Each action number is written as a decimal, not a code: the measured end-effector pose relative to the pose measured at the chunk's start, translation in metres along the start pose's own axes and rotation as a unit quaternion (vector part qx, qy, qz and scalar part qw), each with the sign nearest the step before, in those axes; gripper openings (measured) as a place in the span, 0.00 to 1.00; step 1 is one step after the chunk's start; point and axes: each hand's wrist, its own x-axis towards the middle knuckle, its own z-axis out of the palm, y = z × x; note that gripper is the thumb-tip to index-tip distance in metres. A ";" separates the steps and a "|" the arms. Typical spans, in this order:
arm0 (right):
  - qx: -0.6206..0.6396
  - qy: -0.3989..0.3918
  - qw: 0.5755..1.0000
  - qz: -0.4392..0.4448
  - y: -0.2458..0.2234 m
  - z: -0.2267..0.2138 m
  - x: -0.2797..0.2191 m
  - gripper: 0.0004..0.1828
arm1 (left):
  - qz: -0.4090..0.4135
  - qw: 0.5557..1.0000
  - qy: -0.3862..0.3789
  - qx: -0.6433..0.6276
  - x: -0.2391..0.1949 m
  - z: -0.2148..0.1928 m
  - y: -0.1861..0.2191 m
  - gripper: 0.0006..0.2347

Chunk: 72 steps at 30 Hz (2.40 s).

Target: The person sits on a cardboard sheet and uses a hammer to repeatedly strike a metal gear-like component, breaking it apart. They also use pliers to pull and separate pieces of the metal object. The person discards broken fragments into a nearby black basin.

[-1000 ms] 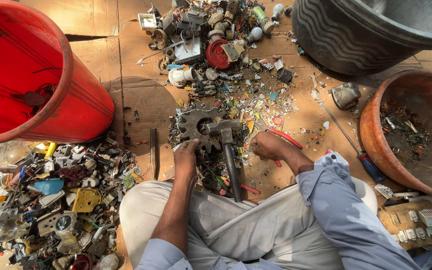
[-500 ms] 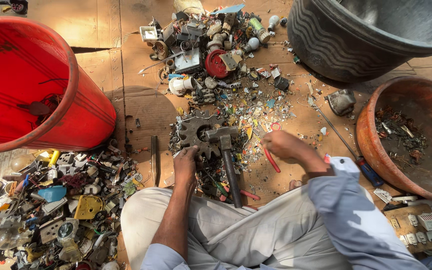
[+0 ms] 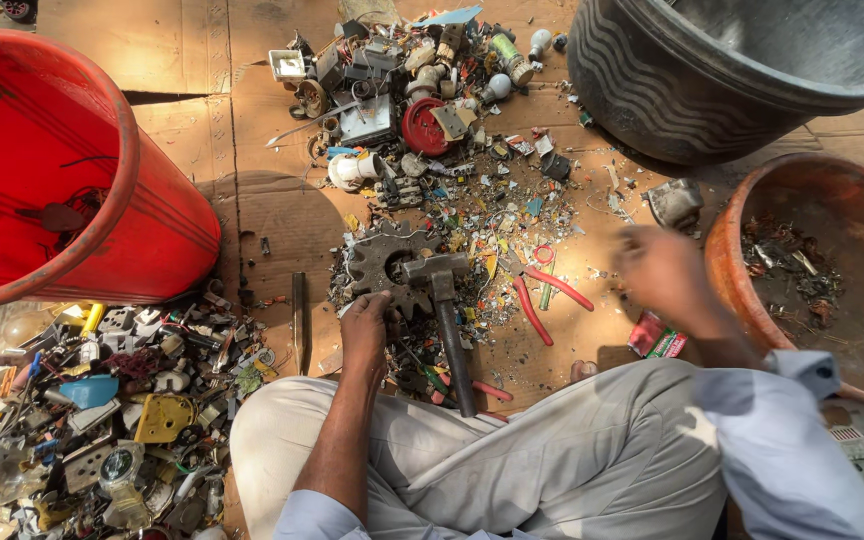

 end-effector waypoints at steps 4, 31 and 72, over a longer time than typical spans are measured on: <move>-0.033 -0.301 0.934 -0.187 -0.105 0.092 0.003 0.27 | 0.007 1.000 0.011 0.006 0.003 -0.005 -0.002 0.06; 0.056 -0.476 0.869 -0.124 -0.115 0.162 0.005 0.24 | 0.000 1.000 0.015 0.018 0.009 -0.007 -0.003 0.06; -0.160 -0.448 0.854 -0.208 -0.152 0.125 -0.015 0.29 | 0.074 0.992 0.084 0.056 0.004 -0.004 0.003 0.09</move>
